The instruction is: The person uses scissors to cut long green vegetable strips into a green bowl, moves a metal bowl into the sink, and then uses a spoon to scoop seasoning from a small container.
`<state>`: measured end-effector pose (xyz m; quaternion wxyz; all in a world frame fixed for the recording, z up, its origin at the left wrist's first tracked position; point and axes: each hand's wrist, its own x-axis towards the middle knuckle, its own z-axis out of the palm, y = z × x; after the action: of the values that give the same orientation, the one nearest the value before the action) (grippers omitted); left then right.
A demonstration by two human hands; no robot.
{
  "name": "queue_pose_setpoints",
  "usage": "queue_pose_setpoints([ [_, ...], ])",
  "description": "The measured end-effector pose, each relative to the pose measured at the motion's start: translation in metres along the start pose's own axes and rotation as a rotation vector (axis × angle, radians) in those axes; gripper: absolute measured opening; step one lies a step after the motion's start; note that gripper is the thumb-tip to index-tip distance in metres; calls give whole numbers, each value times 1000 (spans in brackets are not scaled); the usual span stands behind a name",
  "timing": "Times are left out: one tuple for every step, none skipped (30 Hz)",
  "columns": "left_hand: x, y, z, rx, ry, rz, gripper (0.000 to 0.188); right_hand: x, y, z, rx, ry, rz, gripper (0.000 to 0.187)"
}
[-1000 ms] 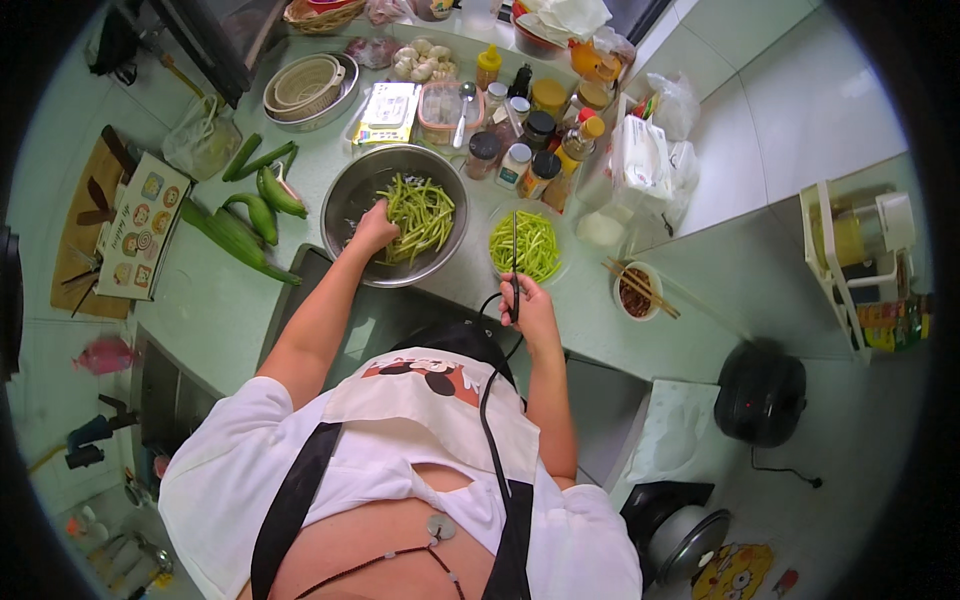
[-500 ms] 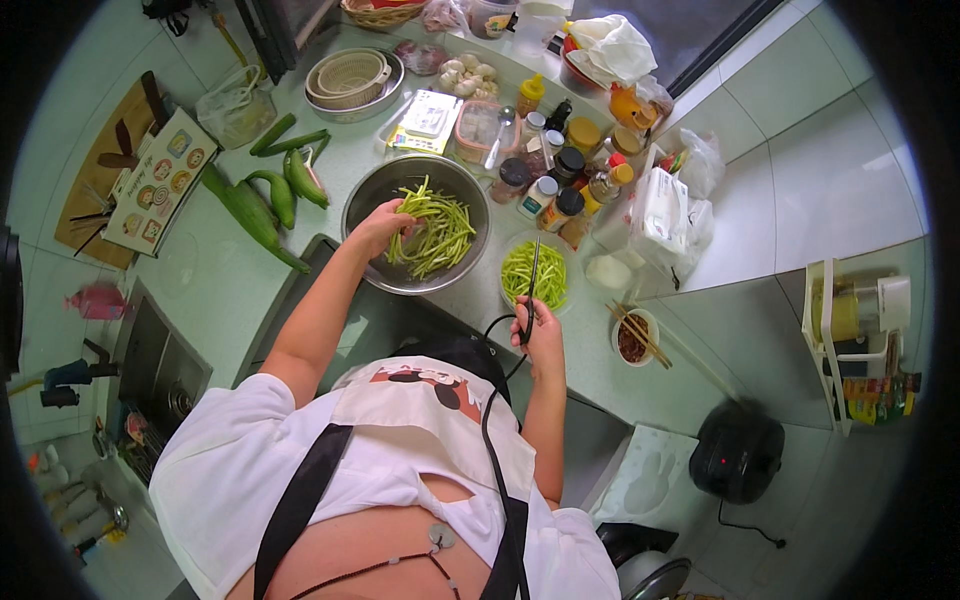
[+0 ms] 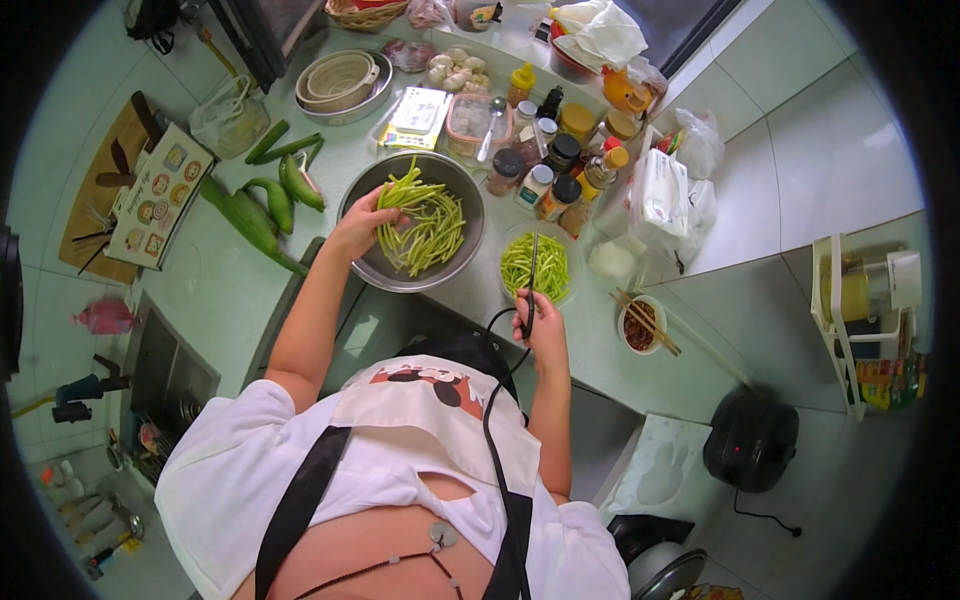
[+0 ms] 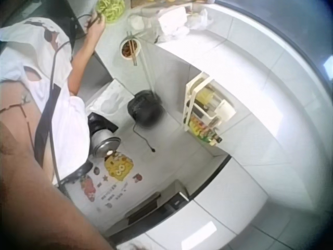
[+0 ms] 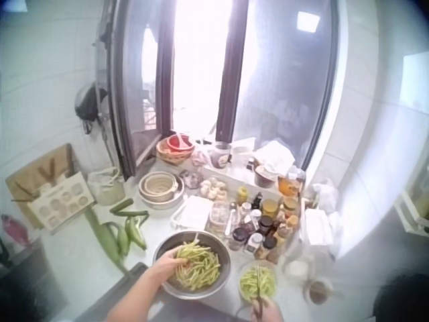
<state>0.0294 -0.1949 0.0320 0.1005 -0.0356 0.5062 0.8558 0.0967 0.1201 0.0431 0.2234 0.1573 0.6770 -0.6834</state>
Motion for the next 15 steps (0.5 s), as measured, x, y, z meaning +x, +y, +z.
queue_pose_setpoints([
  [-2, -2, -1, -38, -11, 3, 43, 0, -1, 0, 0, -1, 1, 24],
  [-2, -2, -1, -76, -21, 6, 43, 0, -1, 0, 1, -2, 0, 24],
  [-2, -3, 0, -110, -9, 3, 41, 1, -1, 0, 1, -4, 1, 24],
  [-2, -4, 1, -144, 3, 1, 39, 1, -1, -1, 0, -6, 1, 23],
  [-1, -4, 2, -177, 16, -2, 37, 1, -1, -1, -5, -4, -7, 24],
  [0, -7, 2, -148, 32, 3, 34, 1, -1, -1, -11, -2, -12, 24],
  [2, -10, 1, -119, 49, 8, 31, 1, -1, -2, -18, 0, -17, 24],
  [5, -13, -1, -89, 65, 12, 28, 1, -1, -2, -19, -3, -16, 24],
  [8, -16, -3, 9, 100, 19, 26, 2, 0, -3, -18, -5, -16, 24],
  [10, -19, -5, 108, 135, 26, 24, 2, 1, -3, -17, -6, -16, 24],
  [11, -22, -7, 207, 169, 34, 22, 1, 1, -4, -15, -8, -13, 24],
  [12, -21, -6, 229, 194, 39, 22, 1, 0, -4, -13, -8, -14, 24],
  [12, -20, -4, 250, 219, 44, 22, 1, -1, -5, -12, -8, -15, 24],
  [11, -18, -2, 272, 243, 49, 23, 0, -2, -6, -13, -3, -17, 24],
  [9, -14, 2, 273, 249, 55, 24, -1, -2, -7, -12, 1, -20, 24],
])
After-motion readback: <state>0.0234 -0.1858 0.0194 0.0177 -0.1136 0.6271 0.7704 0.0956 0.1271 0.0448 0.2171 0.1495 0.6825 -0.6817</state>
